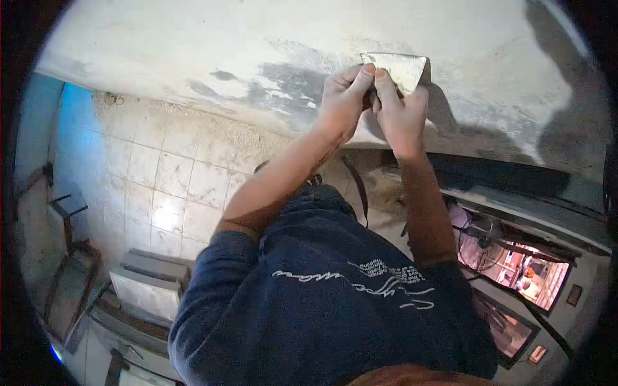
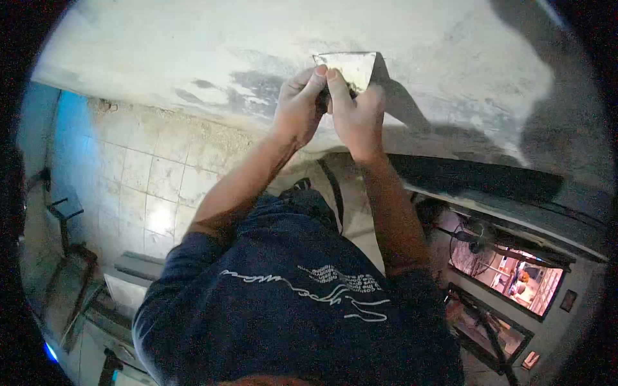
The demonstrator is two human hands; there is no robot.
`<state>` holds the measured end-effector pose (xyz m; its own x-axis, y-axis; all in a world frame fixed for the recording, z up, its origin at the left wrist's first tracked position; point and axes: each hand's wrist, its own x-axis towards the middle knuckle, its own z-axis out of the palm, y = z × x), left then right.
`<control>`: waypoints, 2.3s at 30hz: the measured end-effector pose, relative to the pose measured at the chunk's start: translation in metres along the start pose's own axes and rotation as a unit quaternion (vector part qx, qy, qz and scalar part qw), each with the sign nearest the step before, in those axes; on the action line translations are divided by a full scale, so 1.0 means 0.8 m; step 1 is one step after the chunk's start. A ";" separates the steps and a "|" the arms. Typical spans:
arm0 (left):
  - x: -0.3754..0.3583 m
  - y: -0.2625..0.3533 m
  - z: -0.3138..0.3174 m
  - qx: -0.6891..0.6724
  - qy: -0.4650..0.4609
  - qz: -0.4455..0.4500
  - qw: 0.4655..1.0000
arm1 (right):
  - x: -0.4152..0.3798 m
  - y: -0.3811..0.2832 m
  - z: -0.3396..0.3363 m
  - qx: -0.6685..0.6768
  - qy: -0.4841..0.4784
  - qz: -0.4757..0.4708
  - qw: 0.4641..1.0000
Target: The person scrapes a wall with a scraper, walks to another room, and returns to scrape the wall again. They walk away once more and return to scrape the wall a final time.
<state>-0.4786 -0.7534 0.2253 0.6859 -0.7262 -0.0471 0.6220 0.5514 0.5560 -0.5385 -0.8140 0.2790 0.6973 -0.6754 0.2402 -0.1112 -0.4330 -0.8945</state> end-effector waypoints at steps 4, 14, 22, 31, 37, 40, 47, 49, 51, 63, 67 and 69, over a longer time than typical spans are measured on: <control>0.014 -0.011 0.002 -0.002 -0.015 0.018 1.000 | 0.016 -0.005 -0.009 -0.053 -0.022 0.018 0.998; 0.005 0.025 0.001 -0.011 -0.031 0.023 0.999 | 0.011 0.000 0.009 -0.048 -0.017 -0.052 0.997; 0.007 0.026 0.002 -0.031 -0.003 0.014 0.999 | 0.008 -0.016 0.016 0.008 -0.003 -0.010 1.000; 0.008 0.007 -0.005 0.020 -0.023 0.027 0.999 | 0.003 0.004 0.006 0.013 -0.008 -0.018 1.000; 0.008 0.003 -0.014 0.055 -0.056 -0.055 0.995 | -0.005 0.015 -0.002 0.006 0.003 0.069 0.998; 0.001 -0.012 0.003 0.018 -0.053 -0.019 0.998 | -0.011 0.013 -0.020 -0.007 -0.015 0.074 0.997; 0.007 0.000 -0.005 -0.007 0.001 0.032 0.999 | 0.003 0.003 0.001 -0.051 -0.029 0.014 0.998; 0.011 -0.006 -0.002 0.009 -0.002 0.019 1.000 | 0.003 0.022 -0.007 0.013 -0.021 0.021 0.999; 0.011 -0.010 -0.006 0.064 -0.030 -0.029 0.997 | 0.004 0.002 -0.004 0.021 0.013 0.051 0.998; -0.009 -0.032 0.000 -0.018 0.014 -0.020 1.000 | -0.018 0.011 -0.020 -0.041 -0.018 0.076 0.996; 0.004 -0.019 -0.009 0.026 -0.026 -0.027 0.999 | -0.005 0.012 -0.006 0.009 0.011 0.013 1.000; 0.006 -0.005 -0.008 -0.017 0.006 -0.017 1.000 | -0.002 0.007 0.004 -0.052 0.004 -0.043 0.998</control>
<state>-0.4755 -0.7570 0.2177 0.6682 -0.7401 -0.0758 0.6574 0.5396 0.5260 -0.5382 -0.8132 0.2726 0.7019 -0.6377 0.3173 -0.1253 -0.5491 -0.8263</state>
